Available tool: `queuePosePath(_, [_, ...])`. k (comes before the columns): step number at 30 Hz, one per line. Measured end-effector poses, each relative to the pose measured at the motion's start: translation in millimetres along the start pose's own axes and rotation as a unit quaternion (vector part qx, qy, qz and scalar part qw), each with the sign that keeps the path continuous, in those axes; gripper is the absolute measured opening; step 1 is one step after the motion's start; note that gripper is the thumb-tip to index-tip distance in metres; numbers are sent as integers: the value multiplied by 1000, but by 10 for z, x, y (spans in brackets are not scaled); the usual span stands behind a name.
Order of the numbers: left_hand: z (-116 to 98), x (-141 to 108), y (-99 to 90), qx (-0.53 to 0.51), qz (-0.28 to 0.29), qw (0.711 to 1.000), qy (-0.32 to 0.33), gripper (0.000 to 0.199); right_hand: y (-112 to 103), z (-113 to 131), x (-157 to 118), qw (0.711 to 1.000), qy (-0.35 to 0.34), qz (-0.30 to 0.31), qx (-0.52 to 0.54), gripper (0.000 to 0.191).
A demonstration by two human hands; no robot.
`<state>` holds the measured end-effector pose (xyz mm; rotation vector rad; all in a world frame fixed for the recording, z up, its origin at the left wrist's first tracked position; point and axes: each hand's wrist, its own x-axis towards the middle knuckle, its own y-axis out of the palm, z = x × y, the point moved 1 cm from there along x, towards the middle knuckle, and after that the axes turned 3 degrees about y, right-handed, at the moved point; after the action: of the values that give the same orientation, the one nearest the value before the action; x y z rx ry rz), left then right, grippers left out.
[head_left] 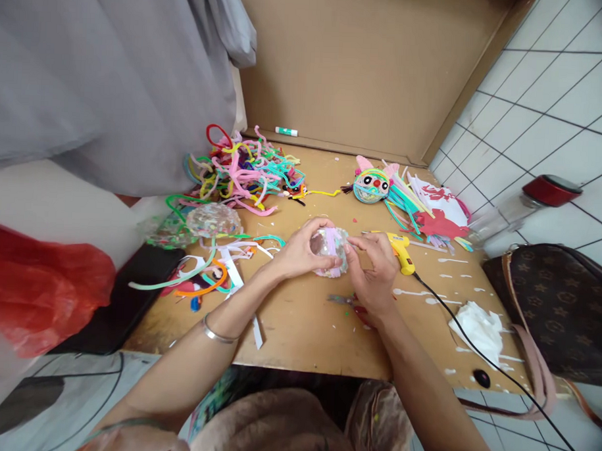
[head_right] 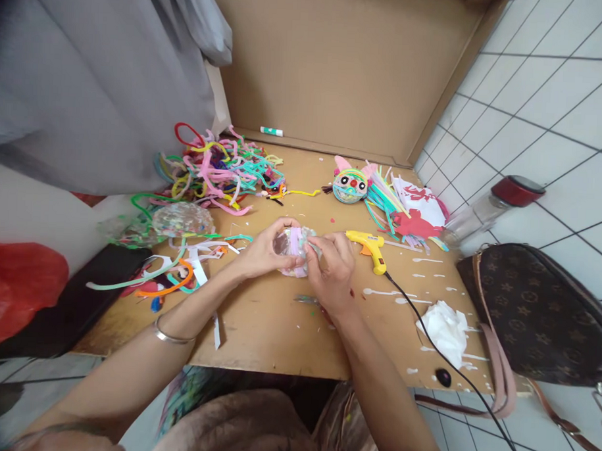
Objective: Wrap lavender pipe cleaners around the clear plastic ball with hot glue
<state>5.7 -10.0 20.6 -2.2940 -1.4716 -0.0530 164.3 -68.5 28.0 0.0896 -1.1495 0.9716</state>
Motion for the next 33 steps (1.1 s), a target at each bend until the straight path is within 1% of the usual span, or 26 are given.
queuePosePath(3, [12, 0, 6, 16, -2, 1000, 10, 60, 5, -4, -21, 999, -21, 7, -23, 9])
queuePosePath(7, [8, -7, 6, 34, 4, 999, 18, 61, 6, -30, -32, 994, -72, -16, -81, 8])
queuePosePath(9, [-4, -10, 8, 47, 5, 999, 25, 59, 3, -38, -26, 990, -95, -15, -105, 10])
queuePosePath(12, [-14, -11, 18, 68, 2, 997, 47, 59, -11, -35, -7, 985, -120, -13, -121, 10])
queuePosePath(17, [2, -15, 38, 94, 6, 993, 77, 61, -21, -45, 4, 970, -174, -33, -169, 12])
queuePosePath(20, [7, -22, 39, 93, 5, 992, 83, 61, -3, -57, -13, 962, -199, -15, -185, 13])
queuePosePath(23, [13, -18, 28, 61, 2, 996, 61, 59, 6, -51, -30, 969, -199, 16, -149, 11])
queuePosePath(25, [22, -5, 14, 22, -4, 1000, 18, 58, -10, -75, -20, 976, -177, 7, -124, 11])
queuePosePath(26, [27, 3, 7, 3, -4, 1000, -4, 60, -27, -110, -3, 981, -151, -8, -124, 14])
queuePosePath(28, [29, 20, -9, -26, -14, 999, -29, 63, -76, -239, 53, 985, -63, -35, -159, 20])
queuePosePath(29, [26, 28, -15, -35, -18, 999, -35, 64, -108, -328, 89, 980, 0, -43, -193, 24])
queuePosePath(30, [22, 34, -21, -41, -23, 998, -39, 63, -141, -424, 124, 970, 57, -32, -236, 27])
queuePosePath(31, [17, 39, -26, -45, -26, 998, -43, 62, -171, -520, 157, 951, 105, 2, -291, 33])
queuePosePath(33, [8, 44, -32, -44, -35, 997, -52, 61, -228, -693, 198, 893, 196, 99, -393, 50])
